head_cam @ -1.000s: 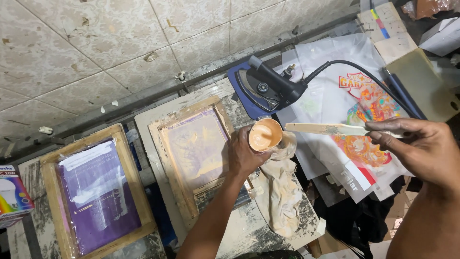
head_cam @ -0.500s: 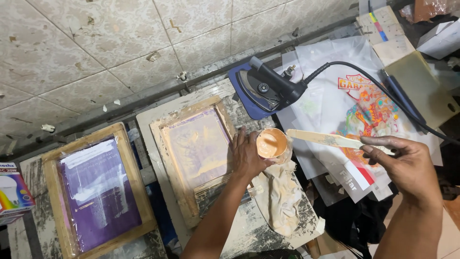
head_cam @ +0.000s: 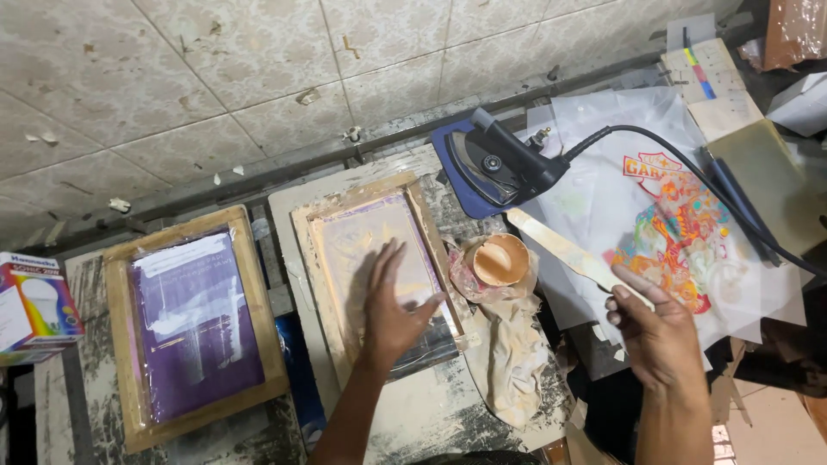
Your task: The person stirs a container of orange paste with a wooden stick, then uses a squeegee to spread the paste evenly across a screen printing frame. The person repeatedly scrapes the paste across the screen to ensure full coverage.
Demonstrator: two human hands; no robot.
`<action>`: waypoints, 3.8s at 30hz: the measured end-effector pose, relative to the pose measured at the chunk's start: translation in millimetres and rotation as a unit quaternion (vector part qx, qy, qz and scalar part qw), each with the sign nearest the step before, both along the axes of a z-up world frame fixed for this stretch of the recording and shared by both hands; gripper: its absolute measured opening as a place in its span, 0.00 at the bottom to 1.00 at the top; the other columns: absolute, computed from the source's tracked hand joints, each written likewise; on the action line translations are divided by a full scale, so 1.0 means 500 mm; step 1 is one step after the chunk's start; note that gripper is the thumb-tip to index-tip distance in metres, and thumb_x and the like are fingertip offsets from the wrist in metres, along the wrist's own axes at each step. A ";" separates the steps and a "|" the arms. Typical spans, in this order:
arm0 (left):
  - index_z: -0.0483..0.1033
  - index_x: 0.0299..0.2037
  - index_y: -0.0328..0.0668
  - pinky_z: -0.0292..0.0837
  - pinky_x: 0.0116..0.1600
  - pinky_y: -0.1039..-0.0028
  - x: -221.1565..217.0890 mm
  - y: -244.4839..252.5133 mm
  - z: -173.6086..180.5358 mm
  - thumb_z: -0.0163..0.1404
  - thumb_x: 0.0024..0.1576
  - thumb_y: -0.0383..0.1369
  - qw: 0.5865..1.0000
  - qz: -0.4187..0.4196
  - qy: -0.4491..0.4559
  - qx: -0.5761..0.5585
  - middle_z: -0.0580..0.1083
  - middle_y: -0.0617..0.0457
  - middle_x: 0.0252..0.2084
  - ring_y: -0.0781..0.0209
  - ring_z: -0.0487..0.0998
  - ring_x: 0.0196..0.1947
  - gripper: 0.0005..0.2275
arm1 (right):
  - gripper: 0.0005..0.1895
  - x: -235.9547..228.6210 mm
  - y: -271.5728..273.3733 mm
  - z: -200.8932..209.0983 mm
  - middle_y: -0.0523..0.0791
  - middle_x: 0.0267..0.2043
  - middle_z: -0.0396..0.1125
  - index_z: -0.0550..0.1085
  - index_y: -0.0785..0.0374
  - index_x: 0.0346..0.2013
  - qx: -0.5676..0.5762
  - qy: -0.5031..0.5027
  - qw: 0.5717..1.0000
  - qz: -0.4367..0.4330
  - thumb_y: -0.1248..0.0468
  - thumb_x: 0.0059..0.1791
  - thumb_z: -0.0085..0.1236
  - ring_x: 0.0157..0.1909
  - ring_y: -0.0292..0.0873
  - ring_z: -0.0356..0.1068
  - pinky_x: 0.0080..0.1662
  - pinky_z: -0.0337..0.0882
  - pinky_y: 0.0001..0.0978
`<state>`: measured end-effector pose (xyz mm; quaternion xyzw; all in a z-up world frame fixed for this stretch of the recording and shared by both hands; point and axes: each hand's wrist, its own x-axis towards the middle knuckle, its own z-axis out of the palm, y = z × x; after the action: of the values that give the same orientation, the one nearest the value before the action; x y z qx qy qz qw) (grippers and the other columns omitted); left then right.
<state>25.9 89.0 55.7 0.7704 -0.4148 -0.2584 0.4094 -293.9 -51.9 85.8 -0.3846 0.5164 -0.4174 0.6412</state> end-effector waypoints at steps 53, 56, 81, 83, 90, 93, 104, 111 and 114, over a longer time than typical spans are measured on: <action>0.72 0.59 0.33 0.69 0.66 0.58 0.012 0.255 -0.227 0.42 0.66 0.41 0.953 0.229 -0.116 -0.158 0.68 0.42 0.64 0.45 0.69 0.66 0.19 | 0.37 0.427 0.118 -0.175 0.67 0.55 0.65 0.53 0.63 0.74 -0.275 0.513 0.590 0.559 0.79 0.48 0.39 0.51 0.68 0.69 0.49 0.76 0.56; 0.71 0.59 0.33 0.69 0.66 0.58 0.011 0.254 -0.228 0.43 0.66 0.40 0.953 0.227 -0.120 -0.162 0.68 0.42 0.64 0.44 0.69 0.66 0.19 | 0.37 0.426 0.120 -0.143 0.63 0.52 0.67 0.52 0.60 0.75 -0.231 0.531 0.571 0.581 0.79 0.50 0.39 0.48 0.62 0.73 0.48 0.79 0.52; 0.72 0.58 0.36 0.69 0.65 0.52 0.007 0.197 -0.090 0.60 0.49 0.39 0.952 0.212 -0.140 -0.171 0.68 0.42 0.63 0.41 0.69 0.65 0.27 | 0.23 0.040 0.121 0.216 0.35 0.37 0.81 0.78 0.52 0.59 -0.273 0.406 0.799 0.350 0.59 0.49 0.54 0.30 0.30 0.70 0.38 0.71 0.23; 0.69 0.61 0.38 0.63 0.70 0.47 0.004 0.153 -0.076 0.62 0.48 0.42 0.958 0.158 -0.175 -0.162 0.68 0.43 0.66 0.39 0.65 0.69 0.31 | 0.22 0.019 0.108 0.231 0.39 0.45 0.80 0.78 0.52 0.58 -0.267 0.458 0.791 0.307 0.58 0.49 0.53 0.42 0.34 0.74 0.46 0.71 0.28; 0.51 0.73 0.41 0.32 0.79 0.53 -0.046 -0.048 -0.073 0.69 0.41 0.49 0.979 -0.154 -0.130 0.030 0.52 0.42 0.77 0.44 0.47 0.78 0.52 | 0.23 0.056 0.077 0.104 0.52 0.48 0.76 0.75 0.55 0.59 -0.334 0.559 0.700 0.294 0.57 0.49 0.53 0.43 0.56 0.77 0.44 0.73 0.45; 0.46 0.75 0.40 0.33 0.79 0.59 -0.054 -0.119 -0.130 0.73 0.37 0.50 0.974 -0.196 -0.113 0.021 0.51 0.42 0.78 0.45 0.45 0.79 0.59 | 0.21 0.127 0.087 0.108 0.49 0.25 0.76 0.74 0.59 0.59 -0.284 0.520 0.742 0.314 0.61 0.51 0.50 0.20 0.45 0.71 0.31 0.70 0.39; 0.66 0.68 0.45 0.51 0.75 0.55 -0.066 -0.175 -0.157 0.69 0.27 0.50 0.973 -0.187 -0.112 -0.078 0.70 0.47 0.67 0.40 0.60 0.74 0.51 | 0.19 0.191 0.072 0.046 0.51 0.20 0.76 0.79 0.62 0.53 -0.092 0.373 0.912 0.146 0.63 0.48 0.53 0.22 0.49 0.76 0.32 0.73 0.38; 0.69 0.66 0.47 0.53 0.74 0.61 -0.076 -0.181 -0.147 0.69 0.27 0.53 0.977 -0.149 -0.129 -0.079 0.76 0.49 0.60 0.48 0.65 0.71 0.50 | 0.18 0.173 0.061 0.004 0.55 0.18 0.74 0.80 0.59 0.52 -0.127 0.436 0.877 0.159 0.62 0.47 0.60 0.22 0.47 0.77 0.31 0.72 0.33; 0.72 0.63 0.46 0.55 0.74 0.59 -0.093 -0.189 -0.155 0.69 0.28 0.49 0.981 -0.134 -0.119 -0.080 0.77 0.49 0.56 0.47 0.68 0.68 0.45 | 0.16 0.166 0.072 -0.031 0.51 0.30 0.76 0.83 0.49 0.45 -0.229 0.533 0.787 0.212 0.54 0.45 0.59 0.36 0.58 0.77 0.36 0.76 0.50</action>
<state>-20.6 -5.5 -21.9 0.6976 -0.5795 -0.1833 0.3794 -211.2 -16.0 70.3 -0.7810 0.5711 -0.1057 0.2294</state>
